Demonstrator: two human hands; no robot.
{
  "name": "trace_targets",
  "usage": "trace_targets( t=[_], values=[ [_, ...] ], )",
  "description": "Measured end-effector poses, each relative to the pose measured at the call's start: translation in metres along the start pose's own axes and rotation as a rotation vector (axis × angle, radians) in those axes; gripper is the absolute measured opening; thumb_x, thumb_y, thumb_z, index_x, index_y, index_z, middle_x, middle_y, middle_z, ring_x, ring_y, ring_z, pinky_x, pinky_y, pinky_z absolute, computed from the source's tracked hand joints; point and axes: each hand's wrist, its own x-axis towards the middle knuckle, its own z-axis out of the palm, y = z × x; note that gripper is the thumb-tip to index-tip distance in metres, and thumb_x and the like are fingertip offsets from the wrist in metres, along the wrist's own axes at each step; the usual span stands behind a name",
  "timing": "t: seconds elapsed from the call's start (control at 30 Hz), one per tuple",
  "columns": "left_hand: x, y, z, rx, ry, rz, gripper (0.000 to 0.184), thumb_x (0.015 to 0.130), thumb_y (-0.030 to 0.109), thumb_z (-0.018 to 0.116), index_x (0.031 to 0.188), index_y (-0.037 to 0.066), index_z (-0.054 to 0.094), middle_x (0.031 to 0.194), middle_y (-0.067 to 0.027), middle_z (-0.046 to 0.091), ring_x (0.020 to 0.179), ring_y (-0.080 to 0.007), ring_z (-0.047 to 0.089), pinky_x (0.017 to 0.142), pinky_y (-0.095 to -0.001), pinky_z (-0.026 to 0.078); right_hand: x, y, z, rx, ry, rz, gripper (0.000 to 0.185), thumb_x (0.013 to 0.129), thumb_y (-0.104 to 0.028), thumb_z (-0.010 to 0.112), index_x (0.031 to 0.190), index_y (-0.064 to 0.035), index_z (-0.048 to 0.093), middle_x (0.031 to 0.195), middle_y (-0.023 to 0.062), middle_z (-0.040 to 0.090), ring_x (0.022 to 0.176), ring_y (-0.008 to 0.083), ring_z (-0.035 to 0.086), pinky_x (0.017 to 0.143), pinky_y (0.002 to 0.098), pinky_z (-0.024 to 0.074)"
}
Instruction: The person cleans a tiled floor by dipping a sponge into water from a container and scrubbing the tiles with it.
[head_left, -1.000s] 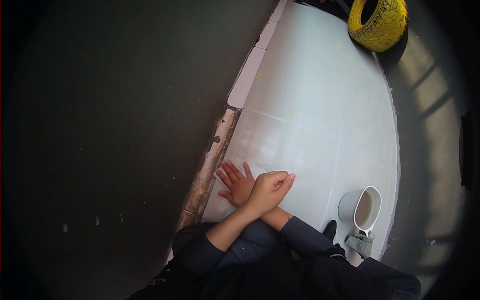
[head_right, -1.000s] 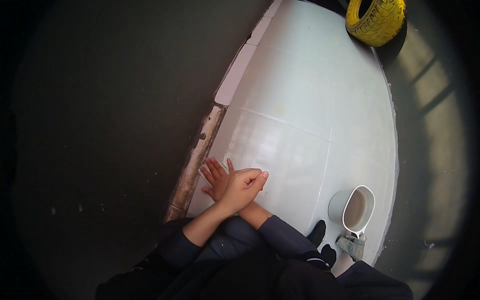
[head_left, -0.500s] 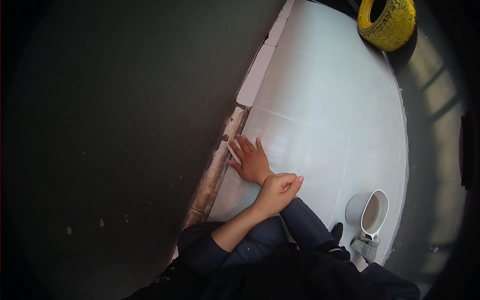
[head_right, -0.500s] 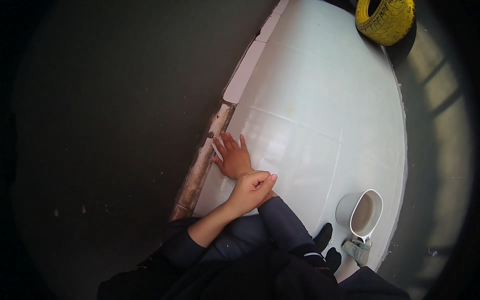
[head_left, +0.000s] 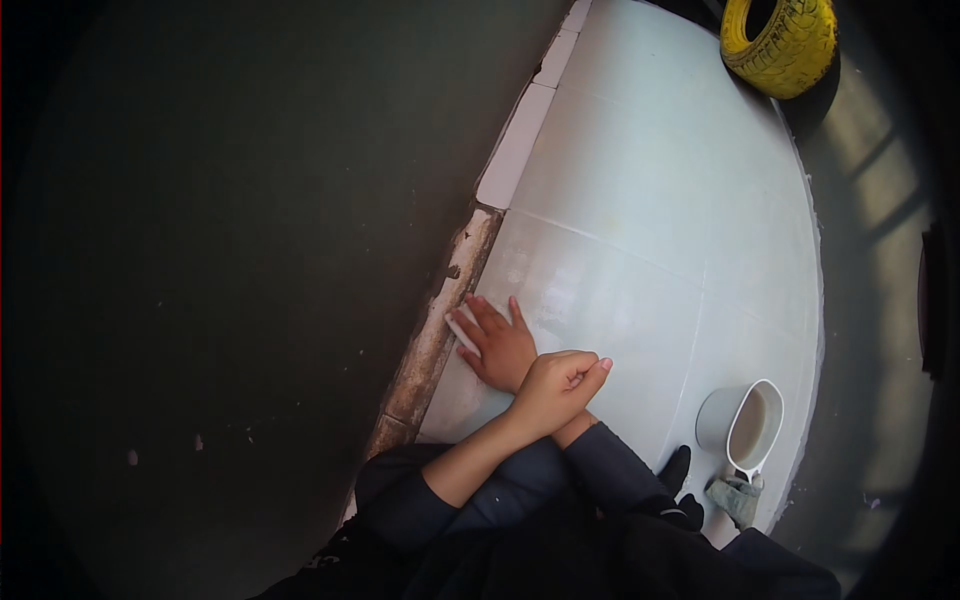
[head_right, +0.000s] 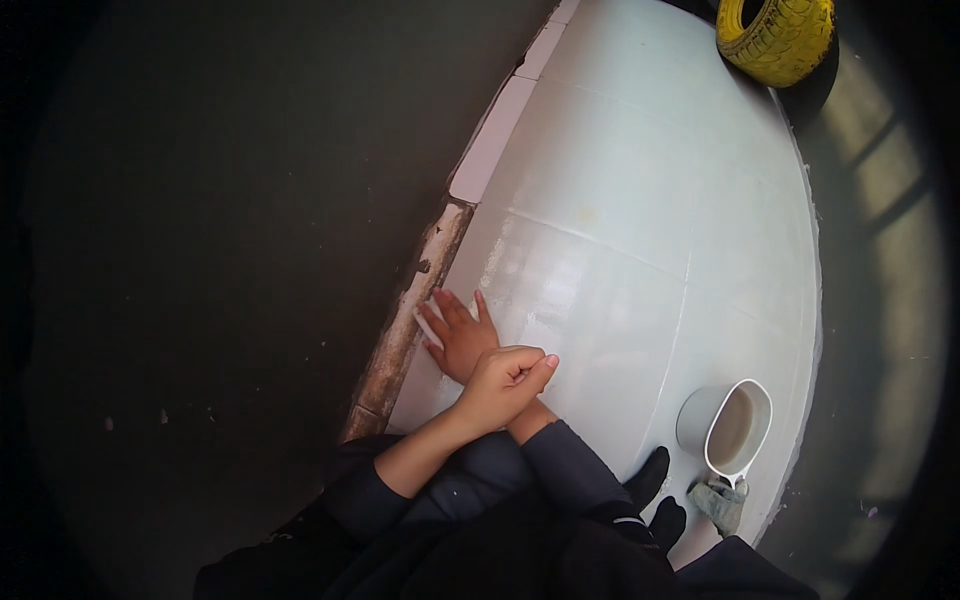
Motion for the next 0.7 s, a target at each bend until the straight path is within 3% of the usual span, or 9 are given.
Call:
trace_targets(
  t=[0.03,0.17,0.23,0.37,0.57,0.63,0.7],
  values=[
    [0.001,0.001,-0.002,0.01,-0.005,0.019,0.035,0.09,0.016,0.054,0.06,-0.002,0.045,0.051,-0.0065,0.042,0.047,-0.01,0.036,0.045,-0.029,0.03,0.014,0.012,0.0,0.003,0.003,-0.003,0.057,0.089,-0.039,0.045,0.14,-0.0182,0.031,0.146,0.0101,0.028,0.134,0.0218,0.028,0.109,0.0528,0.0131],
    [0.002,0.004,-0.001,-0.084,-0.039,-0.057,0.035,0.09,0.016,0.054,0.061,-0.002,0.045,0.051,-0.0074,0.041,0.047,-0.01,0.036,0.045,-0.029,0.03,0.044,0.036,-0.002,-0.016,0.03,0.141,0.055,0.091,-0.04,0.04,0.14,-0.0169,0.031,0.146,0.0113,0.027,0.134,0.0238,0.027,0.109,0.053,0.0124],
    [0.005,0.003,0.002,-0.042,-0.025,-0.007,0.035,0.088,0.017,0.055,0.062,-0.003,0.044,0.051,-0.0108,0.038,0.045,-0.016,0.035,0.046,-0.0321,0.03,0.041,0.035,-0.003,-0.024,0.01,0.155,0.055,0.091,-0.04,0.039,0.14,-0.0164,0.03,0.146,0.0115,0.026,0.134,0.0246,0.027,0.109,0.0531,0.0123],
    [0.006,0.002,0.004,-0.035,-0.026,0.005,0.035,0.088,0.018,0.055,0.062,-0.003,0.044,0.052,-0.0116,0.038,0.045,-0.017,0.034,0.046,-0.0326,0.03,0.004,0.003,0.001,0.022,-0.022,-0.019,0.057,0.088,-0.034,0.047,0.139,-0.0151,0.032,0.146,0.0113,0.026,0.134,0.0257,0.027,0.108,0.0537,0.0162],
    [0.002,0.005,0.003,-0.011,-0.064,-0.046,0.036,0.088,0.018,0.056,0.062,-0.003,0.043,0.052,-0.0132,0.036,0.045,-0.0213,0.034,0.046,-0.0335,0.03,-0.037,-0.041,0.003,0.145,-0.02,-0.024,0.056,0.085,-0.032,0.051,0.137,-0.0165,0.036,0.145,0.01,0.029,0.133,0.0238,0.029,0.108,0.0537,0.0167],
    [0.001,0.004,0.002,0.03,-0.063,0.036,0.035,0.089,0.016,0.055,0.061,-0.002,0.044,0.051,-0.0065,0.036,0.046,-0.0113,0.032,0.044,-0.029,0.028,-0.033,-0.033,0.002,0.128,-0.01,-0.034,0.053,0.086,-0.033,0.05,0.136,-0.0176,0.038,0.144,0.0093,0.031,0.133,0.0223,0.03,0.108,0.0539,0.0158],
    [0.0,-0.002,0.004,0.029,-0.049,0.031,0.035,0.089,0.016,0.055,0.061,-0.002,0.044,0.05,-0.0065,0.036,0.046,-0.011,0.033,0.044,-0.0292,0.028,-0.015,-0.017,0.003,0.111,0.012,-0.012,0.052,0.087,-0.034,0.049,0.136,-0.0181,0.039,0.144,0.0088,0.032,0.132,0.022,0.031,0.108,0.0545,0.015]
  ],
)
